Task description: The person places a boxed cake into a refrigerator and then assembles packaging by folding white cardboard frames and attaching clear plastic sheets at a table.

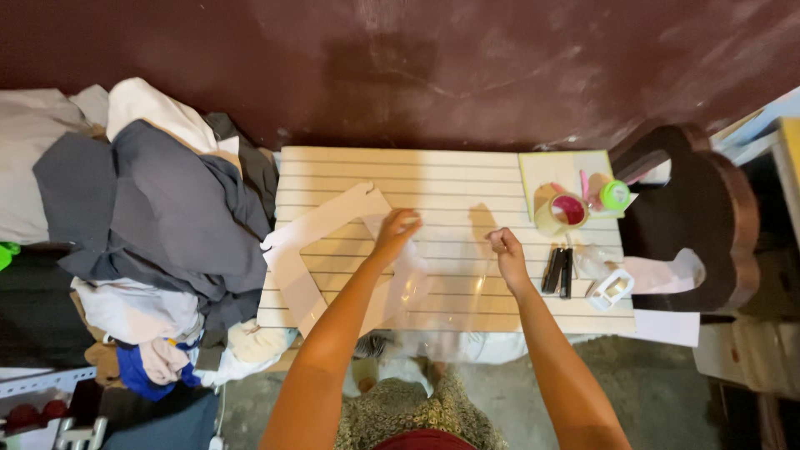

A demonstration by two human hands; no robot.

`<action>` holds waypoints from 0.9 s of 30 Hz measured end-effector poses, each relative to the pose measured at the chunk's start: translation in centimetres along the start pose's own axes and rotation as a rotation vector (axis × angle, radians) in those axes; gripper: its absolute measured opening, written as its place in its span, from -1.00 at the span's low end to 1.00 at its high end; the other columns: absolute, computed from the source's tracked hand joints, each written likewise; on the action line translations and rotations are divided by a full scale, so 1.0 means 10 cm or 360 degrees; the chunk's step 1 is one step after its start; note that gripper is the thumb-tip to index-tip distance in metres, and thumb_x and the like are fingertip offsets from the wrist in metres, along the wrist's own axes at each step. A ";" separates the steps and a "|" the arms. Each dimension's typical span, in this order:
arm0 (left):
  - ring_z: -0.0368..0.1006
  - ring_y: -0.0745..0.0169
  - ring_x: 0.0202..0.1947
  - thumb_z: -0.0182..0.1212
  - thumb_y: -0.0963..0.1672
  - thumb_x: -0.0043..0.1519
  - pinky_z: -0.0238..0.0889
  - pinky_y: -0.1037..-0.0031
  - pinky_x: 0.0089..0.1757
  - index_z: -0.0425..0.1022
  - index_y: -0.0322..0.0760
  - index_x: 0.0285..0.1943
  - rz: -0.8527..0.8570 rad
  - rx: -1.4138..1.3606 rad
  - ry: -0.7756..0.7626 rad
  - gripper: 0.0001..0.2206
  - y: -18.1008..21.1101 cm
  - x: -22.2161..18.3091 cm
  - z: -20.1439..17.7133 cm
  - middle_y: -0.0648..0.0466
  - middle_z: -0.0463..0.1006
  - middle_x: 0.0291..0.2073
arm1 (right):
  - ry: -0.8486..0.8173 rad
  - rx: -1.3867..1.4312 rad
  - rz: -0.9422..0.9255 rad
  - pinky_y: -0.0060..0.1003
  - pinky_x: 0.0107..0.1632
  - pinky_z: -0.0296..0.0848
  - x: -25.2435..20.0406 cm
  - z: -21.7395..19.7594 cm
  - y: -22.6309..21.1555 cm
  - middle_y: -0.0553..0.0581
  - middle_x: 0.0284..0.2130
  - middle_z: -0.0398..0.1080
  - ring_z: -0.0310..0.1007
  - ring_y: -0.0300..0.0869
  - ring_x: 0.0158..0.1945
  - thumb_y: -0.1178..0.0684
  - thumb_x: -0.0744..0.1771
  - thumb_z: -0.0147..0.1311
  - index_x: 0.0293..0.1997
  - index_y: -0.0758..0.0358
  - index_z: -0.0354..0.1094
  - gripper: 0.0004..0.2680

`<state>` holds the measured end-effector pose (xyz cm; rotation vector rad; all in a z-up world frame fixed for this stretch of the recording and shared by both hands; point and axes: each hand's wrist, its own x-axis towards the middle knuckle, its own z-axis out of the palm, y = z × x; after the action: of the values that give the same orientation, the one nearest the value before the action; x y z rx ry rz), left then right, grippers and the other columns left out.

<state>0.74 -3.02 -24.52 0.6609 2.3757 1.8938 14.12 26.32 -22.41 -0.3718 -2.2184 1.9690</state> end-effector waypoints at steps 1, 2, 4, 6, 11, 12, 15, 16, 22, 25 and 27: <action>0.45 0.14 -0.19 0.28 0.00 0.26 0.36 0.37 -0.12 0.52 -0.19 0.08 -0.0119 0.0002 -0.0155 -0.70 0.06 -0.02 0.05 0.03 0.56 0.00 | -0.0015 -0.0052 0.0016 -0.33 0.01 0.27 0.00 0.00 0.02 0.02 -0.24 0.42 0.23 -0.25 -0.17 0.09 0.43 -0.08 -0.25 0.19 0.25 -0.89; 0.42 0.16 -0.26 0.28 -0.01 0.24 0.34 0.38 -0.16 0.50 -0.19 0.11 -0.0242 0.0002 -0.0307 -0.67 0.11 -0.02 0.11 0.04 0.55 0.00 | -0.0034 -0.0105 0.0035 -0.34 -0.01 0.28 -0.01 -0.01 0.03 0.02 -0.25 0.43 0.24 -0.26 -0.18 0.10 0.42 -0.09 -0.25 0.18 0.27 -0.91; 0.34 0.18 -0.33 0.25 -0.01 0.26 0.28 0.38 -0.22 0.52 -0.19 0.10 -0.0426 -0.0124 -0.0396 -0.69 0.13 0.03 0.24 0.09 0.61 -0.03 | -0.0041 0.0047 0.0058 -0.36 0.01 0.27 -0.04 -0.04 0.03 0.01 -0.28 0.44 0.26 -0.27 -0.18 0.09 0.45 -0.13 -0.25 0.18 0.25 -0.88; 0.35 0.25 -0.31 0.22 -0.01 0.28 0.27 0.41 -0.21 0.53 -0.21 0.03 -0.0478 -0.0320 -0.0439 -0.73 0.06 0.03 0.33 0.14 0.64 -0.04 | -0.0017 0.0198 0.0101 -0.36 0.02 0.25 -0.08 -0.04 0.04 0.00 -0.29 0.40 0.25 -0.28 -0.17 0.10 0.47 -0.14 -0.23 0.19 0.24 -0.86; 0.52 0.31 -0.29 0.29 -0.01 0.29 0.38 0.44 -0.06 0.46 -0.24 -0.32 -0.0050 -0.0276 -0.0334 -0.73 -0.04 0.00 0.50 0.13 0.60 -0.40 | 0.0208 0.0379 0.0049 -0.30 -0.01 0.35 -0.13 -0.04 -0.13 -0.01 -0.32 0.22 0.31 -0.28 -0.21 0.16 0.37 -0.01 0.01 0.06 0.17 -0.85; 0.50 0.29 -0.31 0.33 -0.01 0.25 0.34 0.41 -0.07 0.43 -0.26 -0.36 -0.0046 -0.0154 -0.0305 -0.72 -0.01 0.00 0.51 0.12 0.57 -0.44 | 0.0227 0.0090 -0.0019 -0.26 0.02 0.35 -0.19 -0.03 -0.26 0.04 -0.26 0.21 0.29 -0.24 -0.19 0.14 0.37 0.00 0.09 0.11 0.18 -0.81; 0.41 0.17 -0.33 0.41 -0.03 0.18 0.24 0.31 -0.13 0.41 -0.27 -0.44 -0.0036 0.0157 -0.0234 -0.69 0.19 -0.06 0.52 0.08 0.52 -0.53 | 0.0209 -0.0905 -0.0325 -0.12 0.18 0.27 -0.40 0.02 -0.76 0.16 0.02 0.22 0.26 -0.09 -0.02 0.07 0.35 0.07 0.24 0.13 0.25 -0.69; 0.35 0.10 -0.31 0.43 -0.04 0.17 0.22 0.29 -0.17 0.44 -0.26 -0.44 -0.0031 0.0225 -0.0211 -0.71 0.26 -0.06 0.53 0.08 0.51 -0.54 | 0.0155 -0.1322 -0.0503 -0.06 0.28 0.18 -0.43 0.04 -0.94 0.18 0.15 0.26 0.26 0.00 0.11 0.05 0.33 0.11 0.24 0.06 0.30 -0.68; 0.30 0.30 -0.51 0.37 0.02 0.18 0.15 0.33 -0.26 0.40 -0.20 -0.41 -0.0311 0.0155 -0.0247 -0.69 0.35 0.04 0.59 0.21 0.41 -0.64 | -0.0454 -0.1777 -0.0511 0.31 0.46 -0.30 -0.49 0.14 -1.55 0.14 0.33 0.21 0.09 0.00 0.41 -0.41 0.11 0.34 0.35 0.18 0.21 -0.26; 0.26 0.41 -0.54 0.38 0.03 0.17 0.14 0.41 -0.34 0.38 -0.21 -0.35 -0.0493 0.0000 -0.0323 -0.68 0.38 0.11 0.57 0.22 0.40 -0.63 | -0.0497 -0.1688 -0.0498 0.25 0.44 -0.24 -0.46 0.08 -1.52 0.25 0.40 0.09 0.02 0.08 0.45 -0.43 0.07 0.36 0.38 0.15 0.17 -0.20; 0.30 0.44 -0.54 0.39 0.02 0.19 0.10 0.45 -0.31 0.42 -0.20 -0.29 -0.0538 0.0098 -0.0438 -0.71 0.46 0.14 0.49 0.22 0.46 -0.62 | -0.0473 -0.1503 -0.0499 0.20 0.41 -0.15 -0.43 0.05 -1.47 0.38 0.42 0.00 -0.04 0.19 0.44 -0.38 0.06 0.40 0.41 0.15 0.11 -0.17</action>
<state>2.23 2.79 -21.09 0.4518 2.2111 1.4946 16.92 23.05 -7.66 0.1952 -3.0349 0.7604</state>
